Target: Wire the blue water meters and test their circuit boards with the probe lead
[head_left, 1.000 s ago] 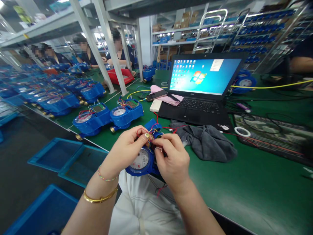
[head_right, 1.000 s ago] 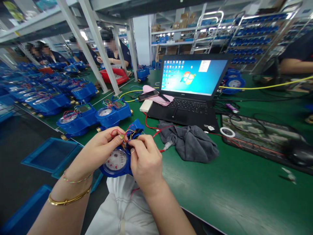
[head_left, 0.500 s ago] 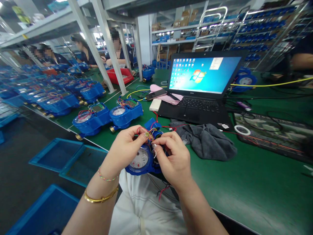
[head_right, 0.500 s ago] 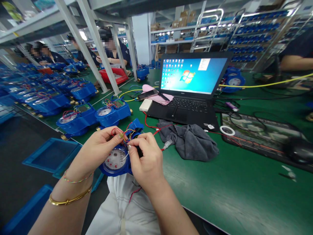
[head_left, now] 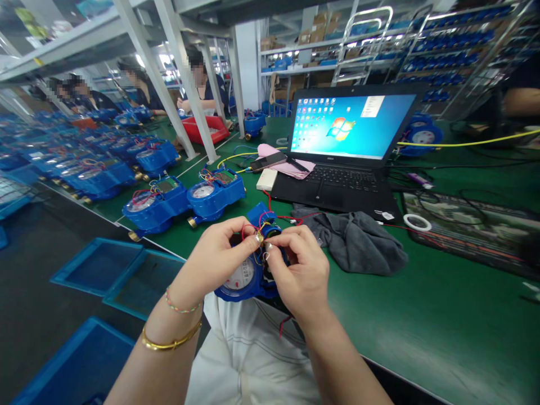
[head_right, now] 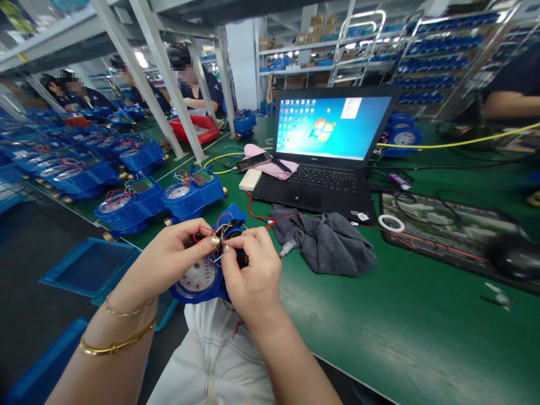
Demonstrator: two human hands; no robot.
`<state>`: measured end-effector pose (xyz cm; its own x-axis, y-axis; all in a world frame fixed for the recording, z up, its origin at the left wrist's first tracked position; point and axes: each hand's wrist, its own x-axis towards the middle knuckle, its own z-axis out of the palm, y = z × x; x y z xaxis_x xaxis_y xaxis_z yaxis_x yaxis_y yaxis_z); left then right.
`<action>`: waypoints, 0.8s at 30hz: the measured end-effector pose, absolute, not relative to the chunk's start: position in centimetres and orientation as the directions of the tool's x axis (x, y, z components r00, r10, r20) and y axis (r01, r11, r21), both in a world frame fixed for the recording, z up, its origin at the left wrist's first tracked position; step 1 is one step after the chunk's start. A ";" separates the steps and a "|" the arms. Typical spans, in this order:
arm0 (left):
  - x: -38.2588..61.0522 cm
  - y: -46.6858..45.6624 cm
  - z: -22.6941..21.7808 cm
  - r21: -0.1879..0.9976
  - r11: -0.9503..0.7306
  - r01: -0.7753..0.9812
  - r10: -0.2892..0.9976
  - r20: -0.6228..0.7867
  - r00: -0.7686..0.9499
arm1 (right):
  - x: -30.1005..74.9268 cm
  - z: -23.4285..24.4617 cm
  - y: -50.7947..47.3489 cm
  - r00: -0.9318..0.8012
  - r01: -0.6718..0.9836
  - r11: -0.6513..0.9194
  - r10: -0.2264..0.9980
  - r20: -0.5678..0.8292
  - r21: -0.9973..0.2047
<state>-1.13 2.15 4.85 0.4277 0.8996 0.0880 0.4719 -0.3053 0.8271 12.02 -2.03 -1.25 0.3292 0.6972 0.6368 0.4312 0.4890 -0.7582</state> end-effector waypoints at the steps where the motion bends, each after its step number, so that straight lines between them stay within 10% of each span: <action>1: -1.1 2.1 4.8 0.823 -0.300 0.482 0.902 0.080 0.425 | 12.0 -1.3 -2.0 0.334 0.432 0.492 0.691 0.641 -0.756; 24: -1.0 2.1 4.9 0.822 -0.311 0.477 0.896 0.086 0.436 | 11.7 -2.0 -2.1 0.469 0.357 0.528 0.612 0.637 -0.770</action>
<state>-1.05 2.10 4.87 0.4361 0.8958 0.0859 0.4769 -0.3110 0.8221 11.65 -2.13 -2.03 0.4690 0.6117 0.6371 0.3570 0.5284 -0.7703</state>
